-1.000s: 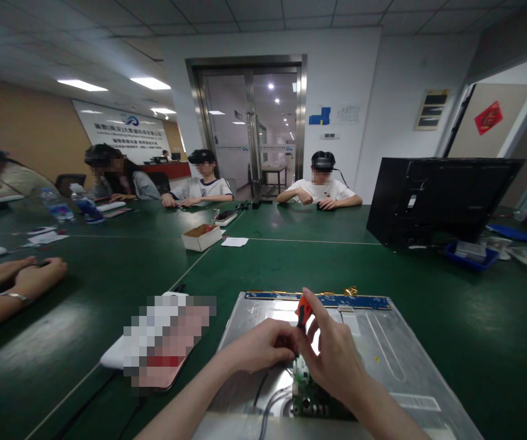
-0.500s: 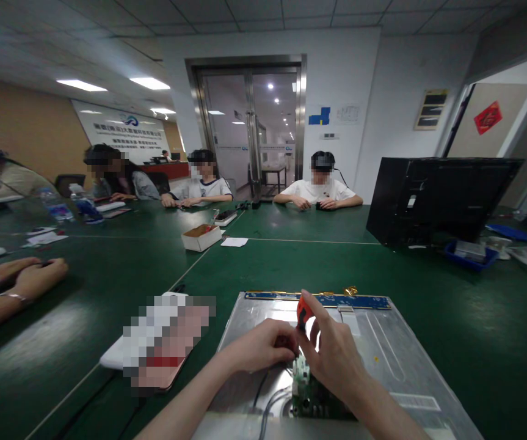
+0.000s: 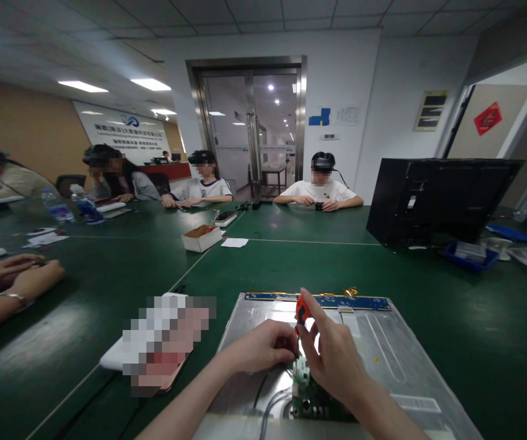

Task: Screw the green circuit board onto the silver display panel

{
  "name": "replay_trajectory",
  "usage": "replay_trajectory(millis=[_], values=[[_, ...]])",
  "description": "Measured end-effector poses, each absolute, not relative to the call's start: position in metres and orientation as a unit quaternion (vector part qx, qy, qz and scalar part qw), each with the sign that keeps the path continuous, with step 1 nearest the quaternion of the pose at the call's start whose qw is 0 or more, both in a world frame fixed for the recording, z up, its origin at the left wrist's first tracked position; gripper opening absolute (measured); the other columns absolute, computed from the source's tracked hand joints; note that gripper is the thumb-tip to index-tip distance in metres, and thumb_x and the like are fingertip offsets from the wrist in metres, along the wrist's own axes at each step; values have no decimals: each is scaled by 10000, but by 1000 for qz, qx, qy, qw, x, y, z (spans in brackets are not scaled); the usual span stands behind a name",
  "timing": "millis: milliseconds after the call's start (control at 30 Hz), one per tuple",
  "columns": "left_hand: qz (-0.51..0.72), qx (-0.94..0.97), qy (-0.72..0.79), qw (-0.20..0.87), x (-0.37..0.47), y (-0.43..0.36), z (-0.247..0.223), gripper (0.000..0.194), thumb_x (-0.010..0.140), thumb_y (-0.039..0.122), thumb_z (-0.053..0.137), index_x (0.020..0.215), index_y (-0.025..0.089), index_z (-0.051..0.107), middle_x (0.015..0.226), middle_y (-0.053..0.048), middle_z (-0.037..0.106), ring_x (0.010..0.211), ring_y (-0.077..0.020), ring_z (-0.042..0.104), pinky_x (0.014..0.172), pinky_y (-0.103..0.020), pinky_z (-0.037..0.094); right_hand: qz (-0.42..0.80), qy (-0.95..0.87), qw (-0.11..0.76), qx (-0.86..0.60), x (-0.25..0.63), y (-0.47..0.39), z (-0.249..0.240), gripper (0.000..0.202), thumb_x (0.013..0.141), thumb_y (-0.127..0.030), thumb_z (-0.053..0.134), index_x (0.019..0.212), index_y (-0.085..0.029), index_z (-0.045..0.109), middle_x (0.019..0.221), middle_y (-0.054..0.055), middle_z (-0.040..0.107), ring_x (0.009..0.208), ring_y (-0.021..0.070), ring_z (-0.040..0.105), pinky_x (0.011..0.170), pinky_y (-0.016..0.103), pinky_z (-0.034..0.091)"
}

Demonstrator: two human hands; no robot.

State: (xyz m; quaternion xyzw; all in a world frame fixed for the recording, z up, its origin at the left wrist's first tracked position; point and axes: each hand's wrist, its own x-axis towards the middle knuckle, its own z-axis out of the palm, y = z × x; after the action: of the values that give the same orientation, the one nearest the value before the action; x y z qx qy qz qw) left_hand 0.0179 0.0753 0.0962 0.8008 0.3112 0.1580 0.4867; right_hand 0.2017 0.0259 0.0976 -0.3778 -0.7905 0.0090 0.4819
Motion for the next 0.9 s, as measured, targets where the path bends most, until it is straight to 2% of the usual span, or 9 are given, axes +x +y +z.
replay_trajectory(millis=[233, 400, 633, 900], values=[[152, 801, 322, 481, 15, 78, 90, 108, 752, 122, 624, 850, 163, 648, 792, 3, 638, 736, -161, 561, 704, -252, 441, -12, -779, 486, -396, 199, 26, 96, 593, 977, -170, 411, 1539, -215, 225, 641, -39, 626, 414, 153, 538, 448, 261, 402], [150, 802, 327, 477, 15, 78, 90, 103, 754, 143, 642, 854, 168, 642, 774, 9, 627, 722, -159, 558, 692, -249, 434, -24, -774, 489, -402, 198, 28, 95, 585, 979, -192, 427, 1530, -232, 235, 768, 8, 704, 438, 161, 582, 451, 272, 418], [160, 808, 322, 468, 15, 77, 92, 110, 738, 136, 631, 843, 162, 655, 774, 2, 631, 726, -162, 556, 700, -261, 432, -5, -777, 489, -397, 200, 29, 94, 591, 984, -218, 430, 1539, -225, 226, 720, -11, 682, 449, 165, 598, 456, 275, 443], [159, 786, 317, 507, 16, 79, 86, 80, 775, 171, 656, 854, 159, 648, 790, 1, 629, 732, -160, 560, 684, -255, 431, 26, -782, 488, -386, 201, 25, 97, 643, 956, -194, 439, 1554, -213, 202, 673, -29, 658, 447, 159, 593, 455, 272, 439]])
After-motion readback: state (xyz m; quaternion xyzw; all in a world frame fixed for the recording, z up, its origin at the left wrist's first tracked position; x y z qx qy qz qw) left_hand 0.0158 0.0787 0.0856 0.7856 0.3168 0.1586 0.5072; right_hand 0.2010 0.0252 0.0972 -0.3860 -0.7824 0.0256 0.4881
